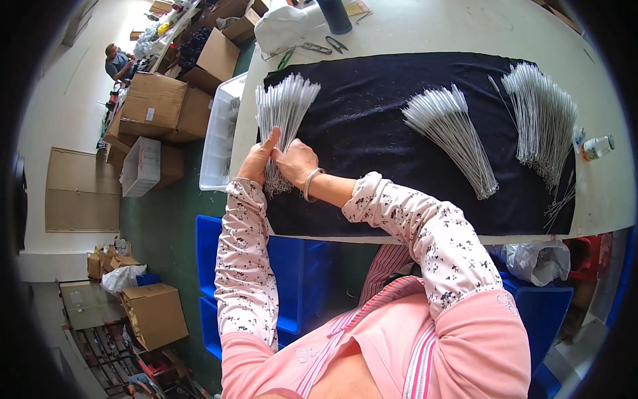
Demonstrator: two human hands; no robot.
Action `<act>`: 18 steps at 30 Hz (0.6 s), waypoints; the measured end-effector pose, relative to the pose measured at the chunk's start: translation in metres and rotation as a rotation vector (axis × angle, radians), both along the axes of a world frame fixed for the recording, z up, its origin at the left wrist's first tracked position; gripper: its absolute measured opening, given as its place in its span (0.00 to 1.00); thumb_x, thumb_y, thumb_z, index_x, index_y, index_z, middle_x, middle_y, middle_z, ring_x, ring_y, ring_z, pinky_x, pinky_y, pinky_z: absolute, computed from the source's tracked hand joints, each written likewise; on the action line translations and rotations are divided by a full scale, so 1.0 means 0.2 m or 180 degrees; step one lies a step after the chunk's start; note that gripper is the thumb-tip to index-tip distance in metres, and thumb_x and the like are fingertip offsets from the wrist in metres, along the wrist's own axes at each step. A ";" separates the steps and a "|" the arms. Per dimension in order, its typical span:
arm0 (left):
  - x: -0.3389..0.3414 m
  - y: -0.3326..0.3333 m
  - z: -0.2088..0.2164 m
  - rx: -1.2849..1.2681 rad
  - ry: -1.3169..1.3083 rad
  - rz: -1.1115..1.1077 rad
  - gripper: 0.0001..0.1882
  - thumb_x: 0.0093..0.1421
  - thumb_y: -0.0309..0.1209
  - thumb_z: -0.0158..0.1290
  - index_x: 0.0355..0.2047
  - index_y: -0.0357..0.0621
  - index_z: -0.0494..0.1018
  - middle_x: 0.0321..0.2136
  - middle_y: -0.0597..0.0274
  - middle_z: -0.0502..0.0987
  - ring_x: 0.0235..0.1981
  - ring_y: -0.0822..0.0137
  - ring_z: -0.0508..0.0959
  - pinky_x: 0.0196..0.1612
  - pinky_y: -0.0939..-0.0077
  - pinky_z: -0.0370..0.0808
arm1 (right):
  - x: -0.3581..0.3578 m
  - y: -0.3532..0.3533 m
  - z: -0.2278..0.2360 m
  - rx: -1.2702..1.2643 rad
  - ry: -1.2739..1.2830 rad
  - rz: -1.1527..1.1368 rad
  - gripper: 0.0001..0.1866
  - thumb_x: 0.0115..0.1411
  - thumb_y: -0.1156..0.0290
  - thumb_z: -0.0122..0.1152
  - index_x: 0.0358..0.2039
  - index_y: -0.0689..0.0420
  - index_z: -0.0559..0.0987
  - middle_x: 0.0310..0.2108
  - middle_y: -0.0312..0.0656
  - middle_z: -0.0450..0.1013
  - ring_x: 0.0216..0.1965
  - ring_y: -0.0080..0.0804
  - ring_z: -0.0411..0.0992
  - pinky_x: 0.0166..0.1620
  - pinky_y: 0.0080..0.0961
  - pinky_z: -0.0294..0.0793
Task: The person gathers bundles of long, thin metal brushes from a table, aligns them by hand, and secures them with wire ties. The person then places the finished bundles into a blue bin. The task is performed repeatedly in a workshop setting.
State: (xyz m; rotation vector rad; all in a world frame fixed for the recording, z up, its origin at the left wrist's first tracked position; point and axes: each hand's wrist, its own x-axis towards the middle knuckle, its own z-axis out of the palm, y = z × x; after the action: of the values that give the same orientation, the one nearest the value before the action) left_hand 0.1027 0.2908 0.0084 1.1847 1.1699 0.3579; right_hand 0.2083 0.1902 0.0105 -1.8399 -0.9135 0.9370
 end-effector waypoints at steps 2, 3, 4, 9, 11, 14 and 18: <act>0.04 -0.07 0.06 0.0149 -0.0410 0.0009 0.42 0.46 0.53 0.65 0.47 0.26 0.66 0.37 0.51 0.74 0.37 0.63 0.76 0.38 0.69 0.74 | 0.02 0.01 0.04 0.0158 -0.0404 -0.0007 0.31 0.53 0.48 0.57 0.36 0.70 0.74 0.33 0.60 0.75 0.39 0.54 0.75 0.44 0.41 0.73; 0.05 -0.10 0.10 0.0232 -0.0614 0.0016 0.39 0.48 0.51 0.65 0.45 0.27 0.67 0.36 0.52 0.75 0.35 0.65 0.77 0.36 0.71 0.75 | 0.02 0.01 0.06 0.0244 -0.0605 -0.0008 0.30 0.53 0.48 0.57 0.36 0.69 0.74 0.32 0.59 0.76 0.39 0.54 0.75 0.44 0.42 0.73; 0.06 -0.13 0.13 0.0061 -0.0945 0.0003 0.30 0.52 0.45 0.63 0.44 0.31 0.69 0.35 0.56 0.76 0.34 0.68 0.77 0.36 0.72 0.75 | 0.01 0.01 0.06 0.0460 -0.1106 -0.0052 0.26 0.52 0.53 0.57 0.36 0.67 0.74 0.29 0.55 0.76 0.37 0.51 0.74 0.43 0.43 0.71; 0.00 -0.24 0.15 -0.0387 -0.1802 0.0013 0.20 0.57 0.38 0.59 0.43 0.38 0.70 0.34 0.62 0.76 0.34 0.70 0.76 0.36 0.74 0.75 | -0.06 -0.13 0.16 0.1474 -0.2155 -0.0065 0.23 0.48 0.61 0.58 0.36 0.70 0.72 0.25 0.49 0.73 0.32 0.44 0.71 0.40 0.40 0.66; -0.06 -0.31 0.18 -0.0745 -0.2129 0.0094 0.17 0.58 0.36 0.57 0.42 0.39 0.70 0.34 0.62 0.75 0.34 0.71 0.76 0.36 0.75 0.75 | -0.11 -0.21 0.20 0.1991 -0.2519 -0.0103 0.24 0.45 0.63 0.58 0.37 0.71 0.72 0.26 0.48 0.73 0.32 0.42 0.70 0.41 0.37 0.64; -0.08 -0.43 0.23 -0.0767 -0.2285 0.0245 0.11 0.59 0.34 0.54 0.38 0.40 0.72 0.32 0.62 0.76 0.34 0.70 0.77 0.37 0.75 0.75 | -0.15 -0.35 0.25 0.2224 -0.2524 0.0002 0.27 0.42 0.65 0.58 0.40 0.74 0.72 0.29 0.48 0.73 0.34 0.41 0.69 0.43 0.37 0.62; -0.11 -0.55 0.28 -0.1015 -0.2451 0.0452 0.08 0.57 0.33 0.54 0.32 0.40 0.74 0.30 0.59 0.77 0.33 0.66 0.78 0.37 0.73 0.77 | -0.14 -0.45 0.25 0.2422 -0.2082 0.0339 0.26 0.46 0.63 0.58 0.42 0.70 0.73 0.35 0.51 0.75 0.41 0.43 0.71 0.49 0.40 0.63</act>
State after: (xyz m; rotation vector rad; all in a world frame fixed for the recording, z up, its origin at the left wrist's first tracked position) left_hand 0.0798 0.1804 0.0638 0.5881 0.5988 0.6394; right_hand 0.1796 0.0997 0.0604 -1.4159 -1.5138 -0.0336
